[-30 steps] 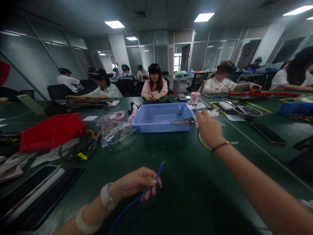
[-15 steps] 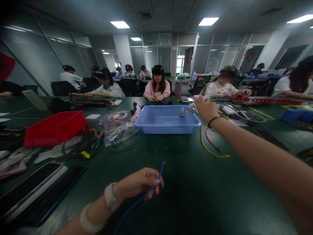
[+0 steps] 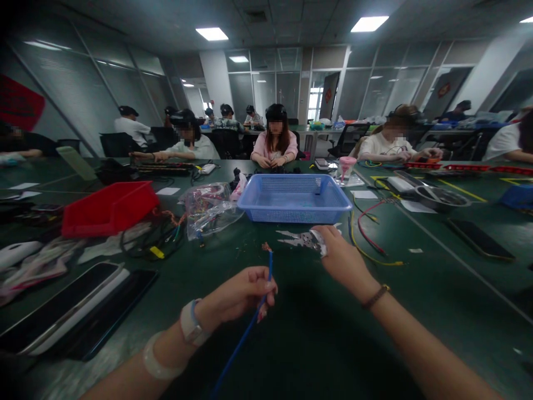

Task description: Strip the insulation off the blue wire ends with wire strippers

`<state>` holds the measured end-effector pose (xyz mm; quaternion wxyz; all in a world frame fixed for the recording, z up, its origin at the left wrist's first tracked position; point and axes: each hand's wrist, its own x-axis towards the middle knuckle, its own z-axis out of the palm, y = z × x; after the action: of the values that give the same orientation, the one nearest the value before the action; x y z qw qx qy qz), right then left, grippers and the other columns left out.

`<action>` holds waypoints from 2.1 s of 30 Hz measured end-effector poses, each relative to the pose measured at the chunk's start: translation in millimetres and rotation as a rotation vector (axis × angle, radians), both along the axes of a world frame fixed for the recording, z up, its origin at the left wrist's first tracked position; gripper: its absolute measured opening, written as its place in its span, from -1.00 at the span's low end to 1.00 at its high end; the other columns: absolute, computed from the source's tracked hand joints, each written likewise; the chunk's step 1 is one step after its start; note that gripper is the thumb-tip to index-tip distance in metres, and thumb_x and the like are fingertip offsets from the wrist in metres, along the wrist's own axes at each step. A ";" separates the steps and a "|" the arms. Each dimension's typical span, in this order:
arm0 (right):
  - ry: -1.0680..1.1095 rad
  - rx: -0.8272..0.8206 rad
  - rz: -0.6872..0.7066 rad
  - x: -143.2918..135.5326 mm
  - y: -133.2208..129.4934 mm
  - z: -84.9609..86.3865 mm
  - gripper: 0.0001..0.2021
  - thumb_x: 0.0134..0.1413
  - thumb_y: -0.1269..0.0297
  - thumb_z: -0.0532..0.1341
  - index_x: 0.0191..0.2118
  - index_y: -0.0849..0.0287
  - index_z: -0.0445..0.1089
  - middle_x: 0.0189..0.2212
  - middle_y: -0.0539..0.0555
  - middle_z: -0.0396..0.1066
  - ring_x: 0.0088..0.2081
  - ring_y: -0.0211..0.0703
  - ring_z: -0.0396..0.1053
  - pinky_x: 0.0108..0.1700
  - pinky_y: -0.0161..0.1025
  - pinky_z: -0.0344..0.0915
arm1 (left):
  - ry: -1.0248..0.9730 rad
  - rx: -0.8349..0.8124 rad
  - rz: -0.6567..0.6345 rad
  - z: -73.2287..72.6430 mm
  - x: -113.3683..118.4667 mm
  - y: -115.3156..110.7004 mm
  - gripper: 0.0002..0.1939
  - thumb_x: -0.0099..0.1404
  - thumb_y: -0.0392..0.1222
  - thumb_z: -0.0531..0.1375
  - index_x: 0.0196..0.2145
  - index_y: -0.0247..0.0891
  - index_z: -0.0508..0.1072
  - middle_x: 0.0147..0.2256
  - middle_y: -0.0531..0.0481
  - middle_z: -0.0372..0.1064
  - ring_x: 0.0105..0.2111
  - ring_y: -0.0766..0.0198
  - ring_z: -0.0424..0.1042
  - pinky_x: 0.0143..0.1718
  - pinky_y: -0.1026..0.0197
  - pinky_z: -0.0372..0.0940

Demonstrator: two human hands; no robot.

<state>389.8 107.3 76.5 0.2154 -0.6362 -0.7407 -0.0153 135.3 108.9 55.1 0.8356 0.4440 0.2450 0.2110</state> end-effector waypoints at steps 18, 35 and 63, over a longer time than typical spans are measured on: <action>0.027 -0.041 -0.029 -7.2 -21.8 -28.6 -0.57 0.02 0.55 0.05 0.03 0.10 0.21 0.00 0.16 0.32 -0.27 -0.14 0.40 -0.37 -0.27 0.20 | 0.264 0.214 0.265 2.2 6.2 -0.3 -0.62 0.03 -0.05 0.39 -0.41 -0.33 0.30 -0.54 0.01 0.45 -0.57 0.29 0.47 -0.51 0.28 0.33; 0.214 -0.541 0.154 -2.7 -28.6 -1.2 -0.83 0.13 0.25 0.07 -0.30 0.18 0.37 -0.36 0.09 0.43 -0.35 -0.19 0.38 -0.30 -0.30 0.23 | 0.150 0.336 0.223 -1.4 -0.1 6.9 -0.66 0.20 -0.02 0.27 -0.22 -0.37 0.50 -0.55 0.09 0.33 -0.62 0.44 0.30 -0.55 0.34 0.27; 1.476 -1.560 0.500 -31.0 -38.5 -26.9 -0.77 -0.09 0.30 0.32 -0.30 0.36 0.43 -0.46 0.10 0.51 -0.81 -0.55 -0.02 -0.86 -0.50 0.04 | 0.312 0.508 0.250 -15.2 -4.9 20.3 -0.66 0.30 0.03 0.12 -0.18 -0.28 0.50 -0.53 0.12 0.22 -0.62 0.45 0.23 -0.59 0.37 0.19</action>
<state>358.9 68.8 49.7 0.1412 -0.2823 -0.3441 0.8843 130.4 129.2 39.9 0.6179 0.6320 0.3624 0.2958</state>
